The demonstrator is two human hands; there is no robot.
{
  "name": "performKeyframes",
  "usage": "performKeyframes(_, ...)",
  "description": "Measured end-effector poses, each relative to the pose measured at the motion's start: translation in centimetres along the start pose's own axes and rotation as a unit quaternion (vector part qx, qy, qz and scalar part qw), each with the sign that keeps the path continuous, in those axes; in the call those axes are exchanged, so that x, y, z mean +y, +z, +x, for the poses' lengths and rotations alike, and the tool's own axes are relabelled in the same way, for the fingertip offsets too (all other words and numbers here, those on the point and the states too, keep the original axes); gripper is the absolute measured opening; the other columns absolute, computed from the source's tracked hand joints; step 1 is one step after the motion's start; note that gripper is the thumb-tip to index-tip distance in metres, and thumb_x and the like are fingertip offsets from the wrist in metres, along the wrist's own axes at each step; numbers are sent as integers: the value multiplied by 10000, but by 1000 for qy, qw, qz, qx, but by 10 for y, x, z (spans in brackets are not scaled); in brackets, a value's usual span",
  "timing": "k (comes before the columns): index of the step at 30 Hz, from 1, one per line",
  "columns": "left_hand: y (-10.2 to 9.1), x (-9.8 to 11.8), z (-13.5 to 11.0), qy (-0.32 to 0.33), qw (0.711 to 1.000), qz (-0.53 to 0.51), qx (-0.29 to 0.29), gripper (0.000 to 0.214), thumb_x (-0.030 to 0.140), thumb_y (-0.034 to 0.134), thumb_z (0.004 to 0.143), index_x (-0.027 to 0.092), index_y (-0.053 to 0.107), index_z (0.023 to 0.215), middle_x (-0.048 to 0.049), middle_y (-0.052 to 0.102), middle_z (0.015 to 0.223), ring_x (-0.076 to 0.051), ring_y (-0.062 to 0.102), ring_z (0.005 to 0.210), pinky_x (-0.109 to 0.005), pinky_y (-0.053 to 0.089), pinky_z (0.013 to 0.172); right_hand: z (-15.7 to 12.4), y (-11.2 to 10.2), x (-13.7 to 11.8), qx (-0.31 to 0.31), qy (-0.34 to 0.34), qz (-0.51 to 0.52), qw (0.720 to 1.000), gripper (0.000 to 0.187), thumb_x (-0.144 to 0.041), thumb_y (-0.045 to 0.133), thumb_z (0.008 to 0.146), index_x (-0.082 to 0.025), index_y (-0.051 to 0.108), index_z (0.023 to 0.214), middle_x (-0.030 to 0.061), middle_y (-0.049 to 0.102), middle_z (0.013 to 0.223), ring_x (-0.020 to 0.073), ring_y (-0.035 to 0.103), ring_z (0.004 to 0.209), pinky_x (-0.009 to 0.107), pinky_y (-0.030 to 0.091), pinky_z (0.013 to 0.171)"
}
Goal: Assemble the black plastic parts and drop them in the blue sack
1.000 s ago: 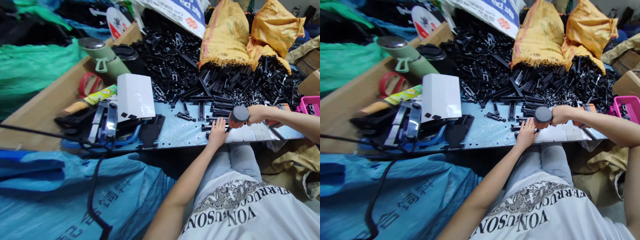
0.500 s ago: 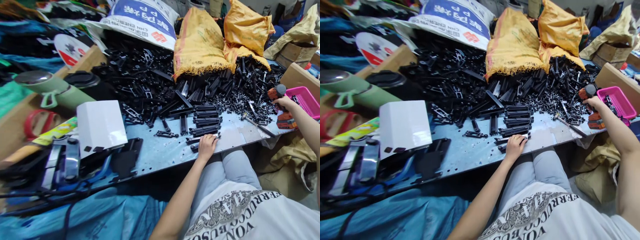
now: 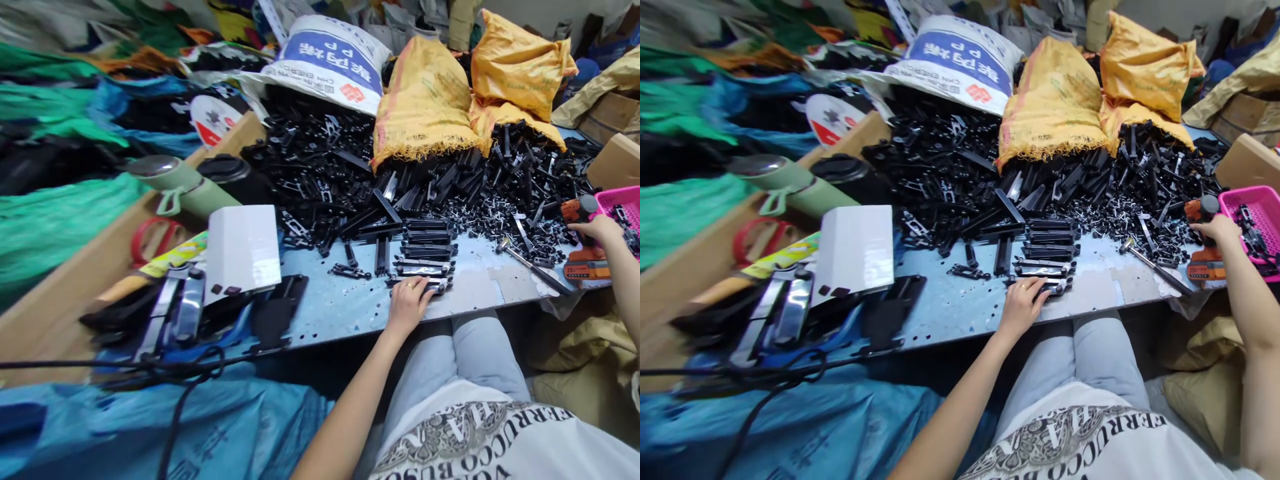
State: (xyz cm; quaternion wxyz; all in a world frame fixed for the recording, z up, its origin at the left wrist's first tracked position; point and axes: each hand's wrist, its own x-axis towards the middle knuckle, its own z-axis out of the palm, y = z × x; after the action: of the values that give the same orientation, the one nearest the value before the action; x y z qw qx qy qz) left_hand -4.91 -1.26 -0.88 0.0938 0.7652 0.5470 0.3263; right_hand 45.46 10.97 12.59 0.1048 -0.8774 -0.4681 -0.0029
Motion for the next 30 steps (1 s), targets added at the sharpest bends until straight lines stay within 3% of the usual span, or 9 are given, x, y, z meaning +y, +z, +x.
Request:
performKeyframes(2, -13, -4, -13, -52, 996, -9, 75, 254, 342, 504, 873, 182, 651, 1005, -121, 648, 993, -253, 559, 989, -396, 410, 884, -20, -7, -22, 119, -41, -63, 990, 548, -519, 696, 681, -61, 641, 978, 292, 607, 991, 419, 545, 1023, 542, 432, 797)
performKeyframes(4, -21, -3, -24, -119, 984, -40, 129, 241, 348, 478, 878, 181, 651, 906, -108, 647, 923, -239, 566, 936, -384, 425, 870, -48, -1, -65, 173, -164, -34, 971, 454, -478, 536, 829, -95, 628, 1055, 227, 620, 1024, 349, 556, 1030, 482, 444, 831)
performKeyframes(8, -21, 20, -34, -298, 922, -222, 106, 201, 389, 553, 817, 197, 609, 796, -53, 623, 797, -185, 582, 792, -321, 477, 767, -108, 48, -195, 33, -445, 42, 894, 322, -349, 455, 893, -152, 612, 1093, 130, 621, 1104, 245, 555, 1051, 358, 440, 907)
performKeyframes(11, -15, 42, -36, -438, 786, -435, 38, 281, 409, 670, 728, 185, 575, 869, -36, 607, 794, -150, 594, 719, -269, 500, 656, -142, 90, -285, -102, -544, -9, 833, 339, -185, 474, 851, -146, 553, 1178, 142, 573, 1195, 235, 524, 1116, 322, 426, 927)
performKeyframes(14, -17, 53, -41, -509, 641, -574, -14, 351, 410, 711, 707, 176, 551, 914, -55, 602, 858, -156, 612, 762, -291, 522, 675, -153, 112, -335, -168, -574, -43, 800, 376, -99, 553, 753, -117, 578, 1128, 157, 607, 1133, 250, 561, 1062, 326, 438, 902)
performKeyframes(19, -26, 47, -48, -565, 521, -640, -2, 306, 373, 702, 736, 157, 552, 893, -118, 593, 989, -242, 592, 1002, -432, 507, 840, -128, 108, -351, -228, -603, -52, 763, 441, -167, 661, 679, -148, 605, 1116, 85, 650, 1086, 211, 608, 971, 275, 463, 857)
performKeyframes(22, -22, 47, -40, -590, 476, -650, 53, 272, 366, 677, 760, 143, 572, 874, -163, 575, 1066, -279, 531, 1143, -452, 471, 910, -120, 102, -351, -339, -566, -32, 751, 705, -358, 764, 598, -160, 549, 1239, 96, 624, 1162, 238, 598, 1021, 297, 467, 891)
performKeyframes(25, -13, 54, -25, -594, 465, -645, 120, 253, 362, 683, 757, 148, 587, 852, -160, 599, 1068, -265, 517, 1179, -402, 446, 955, -131, 107, -346, -459, -475, 37, 750, 968, -517, 807, 481, -155, 486, 1320, 140, 500, 1340, 301, 489, 1199, 362, 389, 1019)
performKeyframes(30, 2, 65, -12, -525, 479, -680, 182, 367, 362, 760, 675, 170, 600, 943, -98, 669, 988, -220, 631, 979, -335, 503, 848, -155, 120, -311, -532, -416, 79, 733, 806, -577, 799, 450, -168, 613, 1118, 121, 588, 1223, 326, 496, 1170, 402, 365, 1029)
